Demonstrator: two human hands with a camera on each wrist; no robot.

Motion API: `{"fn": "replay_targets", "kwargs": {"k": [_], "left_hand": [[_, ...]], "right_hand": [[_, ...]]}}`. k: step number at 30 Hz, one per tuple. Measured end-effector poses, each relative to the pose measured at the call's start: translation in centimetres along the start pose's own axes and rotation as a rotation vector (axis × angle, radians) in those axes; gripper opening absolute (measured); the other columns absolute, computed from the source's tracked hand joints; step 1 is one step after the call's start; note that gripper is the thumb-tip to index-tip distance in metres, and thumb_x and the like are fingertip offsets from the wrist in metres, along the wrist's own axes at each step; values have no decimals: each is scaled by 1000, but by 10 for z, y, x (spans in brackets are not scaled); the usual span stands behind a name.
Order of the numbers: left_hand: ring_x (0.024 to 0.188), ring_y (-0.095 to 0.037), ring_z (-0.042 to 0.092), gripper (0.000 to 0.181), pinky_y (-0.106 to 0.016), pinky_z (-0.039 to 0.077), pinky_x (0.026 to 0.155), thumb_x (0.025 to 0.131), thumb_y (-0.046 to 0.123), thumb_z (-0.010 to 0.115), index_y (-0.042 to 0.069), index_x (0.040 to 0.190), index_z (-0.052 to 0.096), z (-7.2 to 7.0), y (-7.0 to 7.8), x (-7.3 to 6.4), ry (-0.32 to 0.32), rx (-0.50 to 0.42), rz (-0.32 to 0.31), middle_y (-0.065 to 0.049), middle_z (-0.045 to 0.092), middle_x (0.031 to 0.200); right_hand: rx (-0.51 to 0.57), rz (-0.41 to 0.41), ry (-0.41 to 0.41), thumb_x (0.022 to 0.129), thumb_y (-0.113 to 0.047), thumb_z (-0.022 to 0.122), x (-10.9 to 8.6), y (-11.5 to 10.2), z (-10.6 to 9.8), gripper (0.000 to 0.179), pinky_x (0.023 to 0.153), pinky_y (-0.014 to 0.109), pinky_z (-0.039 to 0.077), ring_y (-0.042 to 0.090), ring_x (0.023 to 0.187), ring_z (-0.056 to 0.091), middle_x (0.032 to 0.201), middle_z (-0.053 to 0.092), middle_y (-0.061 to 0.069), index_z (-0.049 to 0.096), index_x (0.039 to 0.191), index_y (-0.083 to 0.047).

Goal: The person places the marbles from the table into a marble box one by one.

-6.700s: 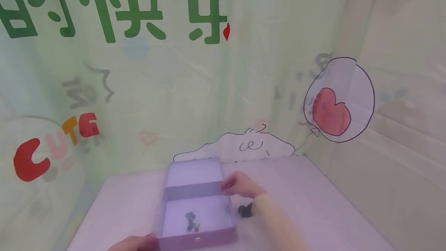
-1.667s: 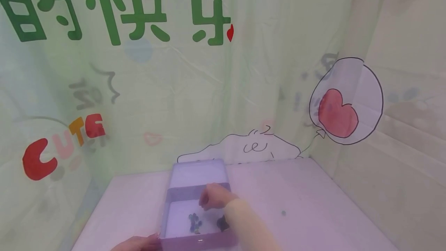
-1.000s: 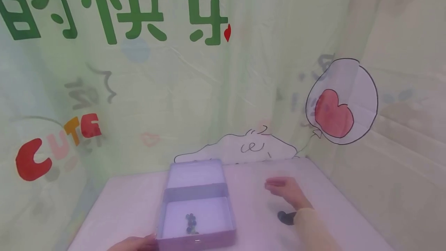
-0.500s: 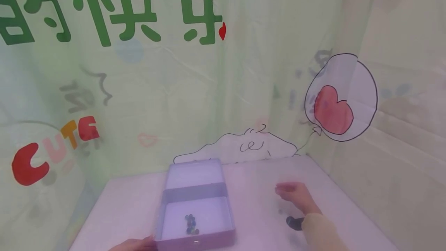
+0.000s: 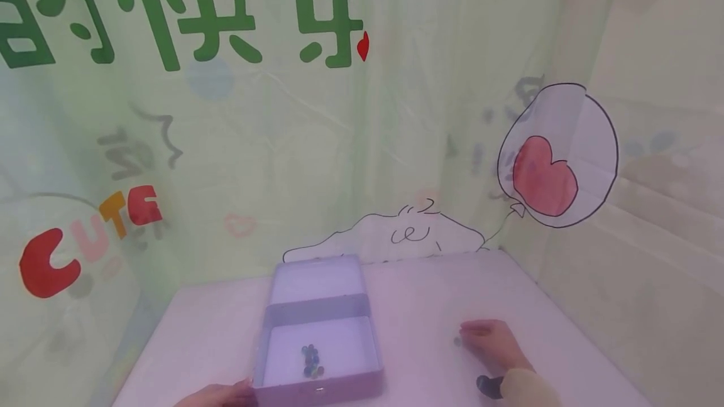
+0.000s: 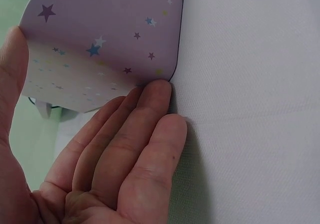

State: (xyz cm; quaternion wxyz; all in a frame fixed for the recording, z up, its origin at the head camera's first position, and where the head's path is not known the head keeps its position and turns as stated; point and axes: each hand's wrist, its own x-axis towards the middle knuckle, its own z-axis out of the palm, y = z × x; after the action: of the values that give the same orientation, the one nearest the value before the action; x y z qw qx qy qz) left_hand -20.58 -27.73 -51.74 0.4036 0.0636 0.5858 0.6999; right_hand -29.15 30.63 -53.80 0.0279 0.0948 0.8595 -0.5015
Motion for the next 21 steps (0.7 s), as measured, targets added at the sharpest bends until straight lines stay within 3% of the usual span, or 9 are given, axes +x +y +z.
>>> {"fn": "replay_targets", "kwargs": {"k": [6,14,21], "left_hand": [[112,-27,59,64,-38,48,96,102,39,37,-18,130,45,0,1,0,10,-10,-12,-23,59,125],[111,-28,60,66,-39,49,94,100,40,44,-19,128,46,3,6,-4,57,32,13,-26,59,123],[113,-25,59,65,-36,47,97,101,40,41,-18,130,44,-3,0,3,-1,-21,-8,-22,58,126]], "right_hand": [[-50,-54,-1,74,-12,81,8,2,10,36,74,33,57,20,85,69,93,72,10,70,104,3],[-146,-146,21,70,-13,83,7,-3,19,30,71,31,56,17,81,68,88,72,6,72,96,-3],[-62,-130,20,73,-14,82,-1,-14,17,34,73,27,56,15,83,68,92,73,9,71,101,2]]}}
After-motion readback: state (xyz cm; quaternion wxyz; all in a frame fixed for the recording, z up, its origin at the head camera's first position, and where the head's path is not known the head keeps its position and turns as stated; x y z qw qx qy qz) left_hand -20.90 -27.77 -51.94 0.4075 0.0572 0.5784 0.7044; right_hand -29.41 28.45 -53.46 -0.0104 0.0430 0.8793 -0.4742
